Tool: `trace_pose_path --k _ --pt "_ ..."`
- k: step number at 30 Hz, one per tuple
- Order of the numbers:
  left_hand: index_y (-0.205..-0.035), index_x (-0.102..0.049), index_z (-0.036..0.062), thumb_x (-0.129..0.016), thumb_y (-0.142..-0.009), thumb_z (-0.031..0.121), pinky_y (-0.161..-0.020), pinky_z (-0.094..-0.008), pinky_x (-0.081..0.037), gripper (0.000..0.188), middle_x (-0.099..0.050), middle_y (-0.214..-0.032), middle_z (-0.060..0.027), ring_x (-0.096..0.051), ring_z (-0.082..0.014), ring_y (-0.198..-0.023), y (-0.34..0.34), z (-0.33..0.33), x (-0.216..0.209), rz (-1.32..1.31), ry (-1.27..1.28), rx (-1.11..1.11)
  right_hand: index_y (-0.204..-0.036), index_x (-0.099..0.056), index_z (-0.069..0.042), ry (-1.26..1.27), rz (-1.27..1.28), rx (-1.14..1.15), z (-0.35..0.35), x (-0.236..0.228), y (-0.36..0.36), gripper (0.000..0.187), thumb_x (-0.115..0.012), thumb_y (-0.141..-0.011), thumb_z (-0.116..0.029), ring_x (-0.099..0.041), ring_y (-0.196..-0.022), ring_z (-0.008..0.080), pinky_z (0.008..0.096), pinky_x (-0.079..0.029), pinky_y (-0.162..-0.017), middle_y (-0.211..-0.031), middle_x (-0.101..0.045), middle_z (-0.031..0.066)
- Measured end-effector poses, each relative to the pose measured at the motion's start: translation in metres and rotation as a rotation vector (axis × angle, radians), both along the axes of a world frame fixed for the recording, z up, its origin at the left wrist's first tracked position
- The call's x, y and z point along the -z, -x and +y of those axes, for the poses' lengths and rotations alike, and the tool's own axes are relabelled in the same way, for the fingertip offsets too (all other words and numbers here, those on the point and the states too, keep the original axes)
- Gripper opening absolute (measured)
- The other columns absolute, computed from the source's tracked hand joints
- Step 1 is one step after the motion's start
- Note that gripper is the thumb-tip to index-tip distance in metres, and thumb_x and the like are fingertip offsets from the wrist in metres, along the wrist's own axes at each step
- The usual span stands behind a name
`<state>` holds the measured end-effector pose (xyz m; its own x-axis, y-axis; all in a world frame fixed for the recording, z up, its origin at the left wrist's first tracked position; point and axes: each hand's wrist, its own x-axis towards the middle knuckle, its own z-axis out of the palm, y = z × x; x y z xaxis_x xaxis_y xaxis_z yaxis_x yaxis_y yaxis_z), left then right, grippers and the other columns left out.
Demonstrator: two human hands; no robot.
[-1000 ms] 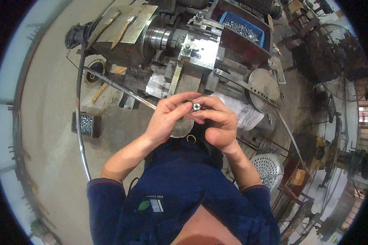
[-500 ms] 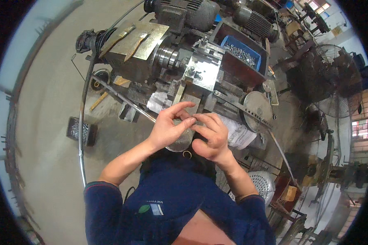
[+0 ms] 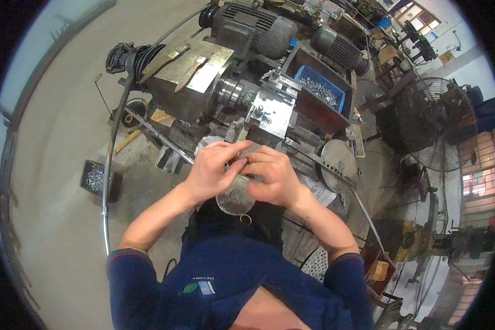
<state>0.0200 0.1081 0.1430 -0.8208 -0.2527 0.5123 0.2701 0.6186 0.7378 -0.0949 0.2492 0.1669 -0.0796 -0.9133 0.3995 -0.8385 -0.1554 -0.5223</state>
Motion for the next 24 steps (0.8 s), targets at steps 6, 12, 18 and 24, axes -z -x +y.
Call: trace_pose_path --k 6,12,18,24 --pt "-0.129 -0.045 0.0062 -0.061 -0.080 0.007 -0.075 -0.0321 -0.048 0.052 -0.064 -0.085 -0.0101 -0.062 -0.0197 -0.080 -0.042 -0.067 -0.025 -0.290 0.088 -0.058 -0.073 -0.067 -0.005 0.030 0.094 0.066 -0.040 0.005 0.040 0.024 -0.062 -0.054 -0.018 -0.056 -0.084 0.0305 0.0379 -0.048 -0.074 -0.089 -0.063 0.0120" --pt "-0.124 -0.050 0.0075 -0.060 -0.082 0.015 -0.068 -0.0379 -0.047 0.044 -0.063 -0.081 -0.0162 -0.061 -0.0310 -0.073 -0.162 -0.151 -0.009 -0.611 0.285 -0.743 -0.065 -0.068 -0.005 -0.263 0.396 0.228 -0.098 0.038 0.110 0.023 -0.061 -0.051 -0.022 -0.055 -0.081 0.0331 0.0414 -0.047 -0.071 -0.075 -0.063 0.0151" --pt "-0.126 -0.046 0.0055 -0.065 -0.079 0.023 -0.072 -0.0400 -0.047 0.053 -0.063 -0.084 -0.0194 -0.061 -0.0363 -0.079 -0.243 -0.150 0.098 -0.517 0.147 -0.796 -0.066 -0.068 -0.006 -0.261 0.248 0.234 -0.119 0.056 0.119 0.023 -0.058 -0.052 -0.022 -0.054 -0.078 0.0357 0.0422 -0.047 -0.069 -0.069 -0.061 0.0173" --pt "-0.120 -0.047 0.0041 -0.066 -0.077 0.019 -0.070 -0.0413 -0.047 0.049 -0.062 -0.084 -0.0221 -0.061 -0.0378 -0.081 -0.219 -0.139 0.075 -0.749 -0.073 -0.848 -0.067 -0.068 -0.007 -0.282 0.198 0.235 -0.116 0.054 0.123 0.024 -0.056 -0.053 -0.022 -0.055 -0.076 0.0374 0.0429 -0.047 -0.069 -0.071 -0.062 0.0187"
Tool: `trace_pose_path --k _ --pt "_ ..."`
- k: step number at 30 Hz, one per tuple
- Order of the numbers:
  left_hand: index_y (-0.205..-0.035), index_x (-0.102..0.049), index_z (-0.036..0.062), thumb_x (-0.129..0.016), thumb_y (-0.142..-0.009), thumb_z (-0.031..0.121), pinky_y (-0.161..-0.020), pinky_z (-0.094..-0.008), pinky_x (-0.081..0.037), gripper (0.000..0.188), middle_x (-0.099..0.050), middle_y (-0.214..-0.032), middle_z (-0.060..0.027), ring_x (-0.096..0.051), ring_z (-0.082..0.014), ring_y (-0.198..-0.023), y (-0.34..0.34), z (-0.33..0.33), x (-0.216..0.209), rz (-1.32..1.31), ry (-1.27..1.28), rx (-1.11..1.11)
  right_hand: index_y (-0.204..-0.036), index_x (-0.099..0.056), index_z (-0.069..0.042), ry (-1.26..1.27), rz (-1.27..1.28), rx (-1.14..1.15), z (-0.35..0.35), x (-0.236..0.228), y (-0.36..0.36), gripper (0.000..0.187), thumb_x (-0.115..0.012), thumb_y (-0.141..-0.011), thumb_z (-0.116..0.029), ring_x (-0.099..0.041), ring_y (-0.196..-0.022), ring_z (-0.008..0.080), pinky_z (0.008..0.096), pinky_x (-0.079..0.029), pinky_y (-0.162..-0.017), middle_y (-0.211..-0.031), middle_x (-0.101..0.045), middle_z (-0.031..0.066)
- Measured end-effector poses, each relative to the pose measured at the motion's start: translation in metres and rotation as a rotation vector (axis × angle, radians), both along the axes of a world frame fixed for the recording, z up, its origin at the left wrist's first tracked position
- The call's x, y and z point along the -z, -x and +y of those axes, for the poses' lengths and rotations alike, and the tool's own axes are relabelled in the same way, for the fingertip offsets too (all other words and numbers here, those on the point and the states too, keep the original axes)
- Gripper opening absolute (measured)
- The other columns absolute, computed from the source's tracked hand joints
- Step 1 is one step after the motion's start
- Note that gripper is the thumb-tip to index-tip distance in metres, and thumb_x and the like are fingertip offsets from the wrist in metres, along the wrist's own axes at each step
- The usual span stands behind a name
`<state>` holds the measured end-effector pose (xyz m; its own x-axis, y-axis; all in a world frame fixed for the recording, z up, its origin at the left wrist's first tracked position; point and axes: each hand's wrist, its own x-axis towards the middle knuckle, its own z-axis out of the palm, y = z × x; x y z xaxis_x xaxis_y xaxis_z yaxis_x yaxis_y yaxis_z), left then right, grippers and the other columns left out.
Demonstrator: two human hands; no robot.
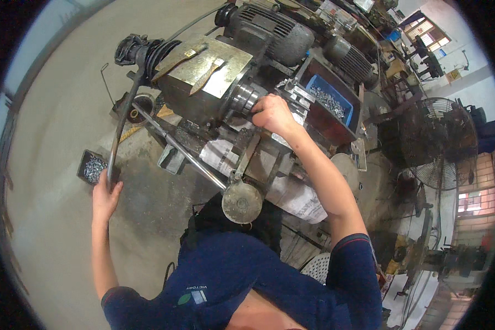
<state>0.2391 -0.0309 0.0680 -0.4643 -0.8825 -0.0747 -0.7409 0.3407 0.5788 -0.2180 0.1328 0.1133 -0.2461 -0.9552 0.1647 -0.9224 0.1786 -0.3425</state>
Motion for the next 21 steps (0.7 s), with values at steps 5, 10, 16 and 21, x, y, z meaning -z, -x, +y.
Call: trace_pose_path --k 5,10,16,21 --pt "-0.119 -0.047 0.0046 -0.065 -0.077 0.017 -0.069 -0.0418 -0.047 0.048 -0.061 -0.084 -0.0233 -0.060 -0.0397 -0.080 -0.006 -0.002 0.007 -0.028 0.115 0.024 -0.072 -0.070 -0.008 -0.067 -0.108 0.135 -0.001 -0.009 -0.006 0.027 -0.057 -0.052 -0.022 -0.059 -0.072 0.0360 0.0396 -0.049 -0.069 -0.072 -0.063 0.0179" --pt "-0.119 -0.047 0.0038 -0.065 -0.077 0.018 -0.069 -0.0427 -0.047 0.048 -0.061 -0.083 -0.0234 -0.060 -0.0399 -0.080 -0.008 0.002 0.003 -0.029 0.147 0.026 -0.069 -0.069 -0.006 -0.151 -0.137 0.104 -0.010 -0.019 -0.008 0.026 -0.059 -0.052 -0.022 -0.061 -0.067 0.0354 0.0387 -0.050 -0.065 -0.068 -0.062 0.0192" --pt "-0.118 -0.051 0.0048 -0.061 -0.076 0.019 -0.066 -0.0460 -0.046 0.045 -0.061 -0.076 -0.0214 -0.059 -0.0393 -0.074 -0.035 0.022 -0.008 -0.206 0.074 -0.055 -0.064 -0.066 -0.001 -0.230 -0.103 0.123 -0.021 -0.037 -0.014 0.023 -0.060 -0.054 -0.021 -0.061 -0.066 0.0363 0.0397 -0.049 -0.064 -0.065 -0.060 0.0214" --pt "-0.106 -0.056 0.0062 -0.059 -0.071 0.011 -0.064 -0.0455 -0.047 0.035 -0.062 -0.074 -0.0195 -0.060 -0.0376 -0.072 -0.040 0.022 0.007 -0.404 0.250 -0.109 -0.062 -0.066 -0.003 -0.244 -0.030 0.153 -0.018 -0.025 -0.014 0.025 -0.058 -0.051 -0.024 -0.060 -0.065 0.0372 0.0378 -0.050 -0.063 -0.063 -0.058 0.0234"
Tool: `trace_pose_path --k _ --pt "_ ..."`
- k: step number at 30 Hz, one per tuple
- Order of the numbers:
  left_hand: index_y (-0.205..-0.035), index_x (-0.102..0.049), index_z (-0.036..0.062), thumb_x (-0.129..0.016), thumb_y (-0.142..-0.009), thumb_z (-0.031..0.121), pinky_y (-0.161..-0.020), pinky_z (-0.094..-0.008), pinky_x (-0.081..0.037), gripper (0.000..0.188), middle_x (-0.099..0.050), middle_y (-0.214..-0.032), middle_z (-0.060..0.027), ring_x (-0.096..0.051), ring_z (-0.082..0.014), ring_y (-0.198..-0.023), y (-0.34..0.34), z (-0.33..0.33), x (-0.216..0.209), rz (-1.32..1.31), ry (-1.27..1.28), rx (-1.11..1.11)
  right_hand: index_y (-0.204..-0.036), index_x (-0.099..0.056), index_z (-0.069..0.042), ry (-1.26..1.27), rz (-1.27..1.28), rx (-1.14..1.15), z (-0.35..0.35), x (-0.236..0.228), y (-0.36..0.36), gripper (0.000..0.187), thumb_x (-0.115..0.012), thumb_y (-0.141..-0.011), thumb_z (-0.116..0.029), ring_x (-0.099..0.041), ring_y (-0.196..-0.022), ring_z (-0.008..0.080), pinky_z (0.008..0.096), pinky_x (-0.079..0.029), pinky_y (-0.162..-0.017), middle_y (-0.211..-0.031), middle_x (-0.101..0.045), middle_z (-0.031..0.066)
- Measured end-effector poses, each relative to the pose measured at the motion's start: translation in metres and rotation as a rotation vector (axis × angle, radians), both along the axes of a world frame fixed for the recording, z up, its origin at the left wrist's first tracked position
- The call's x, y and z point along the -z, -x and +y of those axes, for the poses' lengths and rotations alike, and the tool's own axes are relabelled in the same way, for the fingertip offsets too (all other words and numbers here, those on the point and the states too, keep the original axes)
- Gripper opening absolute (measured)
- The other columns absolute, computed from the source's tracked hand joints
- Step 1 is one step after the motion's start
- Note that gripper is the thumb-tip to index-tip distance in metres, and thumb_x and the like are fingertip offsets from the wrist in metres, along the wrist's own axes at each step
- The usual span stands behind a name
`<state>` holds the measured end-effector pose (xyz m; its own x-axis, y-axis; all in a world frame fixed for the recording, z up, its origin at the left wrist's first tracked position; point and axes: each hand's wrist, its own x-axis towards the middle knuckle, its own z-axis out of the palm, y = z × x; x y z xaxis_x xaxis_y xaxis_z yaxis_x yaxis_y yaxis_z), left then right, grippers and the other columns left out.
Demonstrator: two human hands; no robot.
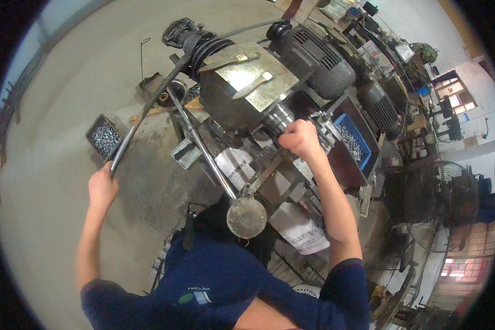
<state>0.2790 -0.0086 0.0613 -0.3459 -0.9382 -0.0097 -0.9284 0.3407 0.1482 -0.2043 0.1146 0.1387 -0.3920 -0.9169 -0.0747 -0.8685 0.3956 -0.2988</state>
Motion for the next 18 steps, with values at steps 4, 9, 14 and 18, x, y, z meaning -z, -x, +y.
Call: trace_pose_path --k 4,9,14,18 --pt "-0.088 -0.055 0.0074 -0.058 -0.071 0.010 -0.055 -0.0429 -0.045 0.018 -0.059 -0.063 -0.0135 -0.060 -0.0289 -0.062 -0.071 -0.102 0.034 -0.405 0.192 0.058 -0.055 -0.061 -0.002 0.037 -0.045 0.012 0.007 0.002 -0.001 0.021 -0.058 -0.052 -0.022 -0.056 -0.056 0.0370 0.0382 -0.047 -0.056 -0.056 -0.053 0.0221" --pt "-0.087 -0.051 0.0066 -0.054 -0.071 0.006 -0.058 -0.0406 -0.045 0.016 -0.056 -0.063 -0.0112 -0.057 -0.0305 -0.058 -0.101 -0.221 0.031 -0.296 0.602 0.332 -0.055 -0.060 -0.002 0.151 -0.030 -0.050 0.006 0.007 0.003 0.018 -0.058 -0.053 -0.020 -0.055 -0.052 0.0362 0.0387 -0.045 -0.052 -0.054 -0.053 0.0200" --pt "-0.083 -0.054 0.0070 -0.052 -0.076 0.009 -0.061 -0.0427 -0.047 0.007 -0.061 -0.076 -0.0127 -0.061 -0.0306 -0.072 -0.084 -0.239 0.032 -0.446 0.371 0.135 -0.059 -0.065 -0.006 0.016 -0.047 0.029 0.012 -0.004 0.001 0.016 -0.058 -0.053 -0.020 -0.060 -0.067 0.0333 0.0386 -0.048 -0.065 -0.065 -0.062 0.0155" --pt "-0.110 -0.060 0.0106 -0.055 -0.076 0.014 -0.074 -0.0448 -0.048 0.034 -0.064 -0.088 -0.0147 -0.061 -0.0345 -0.085 -0.052 -0.205 0.017 -0.096 0.253 -0.285 -0.075 -0.062 -0.006 0.602 0.050 -0.061 0.069 -0.012 -0.011 0.022 -0.061 -0.056 -0.017 -0.055 -0.090 0.0316 0.0392 -0.044 -0.080 -0.100 -0.062 0.0105"
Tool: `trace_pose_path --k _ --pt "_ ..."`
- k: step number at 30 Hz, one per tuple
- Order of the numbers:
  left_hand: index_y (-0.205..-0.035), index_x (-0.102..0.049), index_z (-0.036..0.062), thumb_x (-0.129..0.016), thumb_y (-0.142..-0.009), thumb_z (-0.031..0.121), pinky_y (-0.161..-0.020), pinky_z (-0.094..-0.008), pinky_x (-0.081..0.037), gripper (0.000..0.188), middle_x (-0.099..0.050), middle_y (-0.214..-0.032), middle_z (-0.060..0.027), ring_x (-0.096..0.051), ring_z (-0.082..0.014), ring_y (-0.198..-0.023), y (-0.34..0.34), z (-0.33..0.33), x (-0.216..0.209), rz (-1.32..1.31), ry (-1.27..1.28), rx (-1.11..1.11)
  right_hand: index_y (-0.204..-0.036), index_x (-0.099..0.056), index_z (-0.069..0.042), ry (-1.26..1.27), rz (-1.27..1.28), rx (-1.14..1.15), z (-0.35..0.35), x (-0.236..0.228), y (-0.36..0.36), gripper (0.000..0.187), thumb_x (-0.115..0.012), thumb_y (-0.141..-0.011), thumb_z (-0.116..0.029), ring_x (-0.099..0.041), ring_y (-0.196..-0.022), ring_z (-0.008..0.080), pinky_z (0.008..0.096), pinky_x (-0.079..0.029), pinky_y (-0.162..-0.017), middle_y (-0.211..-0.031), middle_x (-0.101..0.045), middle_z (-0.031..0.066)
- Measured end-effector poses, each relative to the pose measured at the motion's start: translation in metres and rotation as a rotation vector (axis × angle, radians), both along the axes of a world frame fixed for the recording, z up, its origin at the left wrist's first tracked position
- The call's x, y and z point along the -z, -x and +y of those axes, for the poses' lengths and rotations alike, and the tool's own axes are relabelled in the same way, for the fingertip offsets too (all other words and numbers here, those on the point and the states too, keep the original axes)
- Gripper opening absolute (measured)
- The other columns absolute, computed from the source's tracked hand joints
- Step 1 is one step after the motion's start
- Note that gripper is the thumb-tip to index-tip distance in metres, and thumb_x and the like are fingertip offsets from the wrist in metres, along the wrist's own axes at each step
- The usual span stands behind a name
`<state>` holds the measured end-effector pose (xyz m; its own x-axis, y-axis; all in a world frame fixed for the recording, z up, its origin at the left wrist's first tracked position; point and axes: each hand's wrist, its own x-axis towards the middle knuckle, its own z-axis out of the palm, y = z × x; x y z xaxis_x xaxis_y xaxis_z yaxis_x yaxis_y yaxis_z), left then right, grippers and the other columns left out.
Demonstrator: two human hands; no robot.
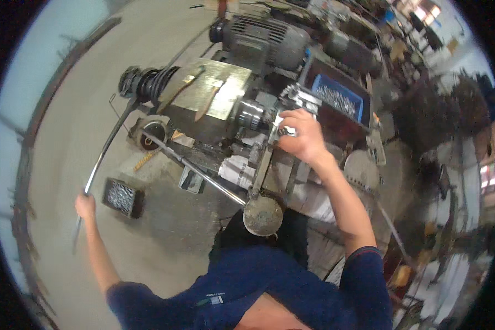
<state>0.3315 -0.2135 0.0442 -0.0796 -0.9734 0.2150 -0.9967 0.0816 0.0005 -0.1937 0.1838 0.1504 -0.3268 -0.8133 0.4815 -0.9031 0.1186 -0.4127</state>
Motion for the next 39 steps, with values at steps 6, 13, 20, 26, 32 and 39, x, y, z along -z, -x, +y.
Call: trace_pose_path --k 6,13,20,26,32,39 --pt "-0.116 -0.055 -0.0007 -0.058 -0.074 0.008 -0.092 -0.0392 -0.041 0.043 -0.058 -0.113 -0.0184 -0.055 -0.0318 -0.106 0.055 0.093 -0.005 0.422 0.071 0.407 -0.106 -0.064 -0.006 0.032 -0.212 0.632 0.228 0.038 0.017 0.048 -0.058 -0.058 -0.008 -0.054 -0.109 0.0285 0.0354 -0.040 -0.095 -0.117 -0.058 0.0132" --pt "-0.113 -0.056 -0.0025 -0.057 -0.082 0.008 -0.085 -0.0311 -0.045 0.033 -0.060 -0.109 -0.0158 -0.059 -0.0241 -0.098 0.178 0.158 -0.033 0.635 -0.059 0.618 -0.123 -0.050 -0.006 -0.728 -0.134 1.273 0.511 0.129 0.019 0.067 -0.065 -0.058 -0.008 -0.052 -0.109 0.0319 0.0371 -0.042 -0.091 -0.114 -0.058 0.0162" --pt "-0.094 -0.058 -0.0058 -0.053 -0.090 0.029 -0.067 -0.0286 -0.046 0.036 -0.062 -0.086 -0.0104 -0.057 -0.0157 -0.070 0.247 0.187 0.006 1.025 -0.776 0.285 -0.108 -0.060 -0.003 -0.878 -0.113 1.496 0.573 0.176 -0.002 0.050 -0.064 -0.065 -0.027 -0.059 -0.083 0.0378 0.0438 -0.047 -0.074 -0.091 -0.062 0.0188" --pt "-0.100 -0.043 -0.0027 -0.053 -0.085 0.009 -0.058 -0.0309 -0.050 0.022 -0.057 -0.075 -0.0107 -0.059 -0.0192 -0.063 0.306 0.226 0.031 1.497 -0.502 0.032 -0.094 -0.063 -0.002 -0.927 -0.384 1.547 0.502 0.160 -0.086 0.044 -0.068 -0.056 -0.023 -0.060 -0.078 0.0342 0.0443 -0.047 -0.071 -0.087 -0.062 0.0183" --pt "-0.109 -0.035 -0.0036 -0.050 -0.078 0.000 -0.058 -0.0333 -0.053 0.035 -0.056 -0.076 -0.0151 -0.061 -0.0241 -0.060 0.321 0.235 0.029 1.553 -0.405 0.056 -0.085 -0.065 0.001 -0.569 -0.646 1.413 0.480 0.174 -0.149 0.025 -0.058 -0.065 -0.012 -0.055 -0.059 0.0230 0.0363 -0.042 -0.055 -0.066 -0.058 0.0132" --pt "-0.103 -0.041 -0.0046 -0.050 -0.077 0.001 -0.057 -0.0315 -0.053 0.028 -0.056 -0.074 -0.0133 -0.060 -0.0220 -0.060 0.322 0.234 0.029 1.510 -0.397 0.051 -0.077 -0.065 0.000 -0.515 -0.907 1.416 0.522 0.228 -0.179 0.017 -0.054 -0.065 -0.004 -0.052 -0.053 0.0200 0.0324 -0.040 -0.050 -0.059 -0.054 0.0078"
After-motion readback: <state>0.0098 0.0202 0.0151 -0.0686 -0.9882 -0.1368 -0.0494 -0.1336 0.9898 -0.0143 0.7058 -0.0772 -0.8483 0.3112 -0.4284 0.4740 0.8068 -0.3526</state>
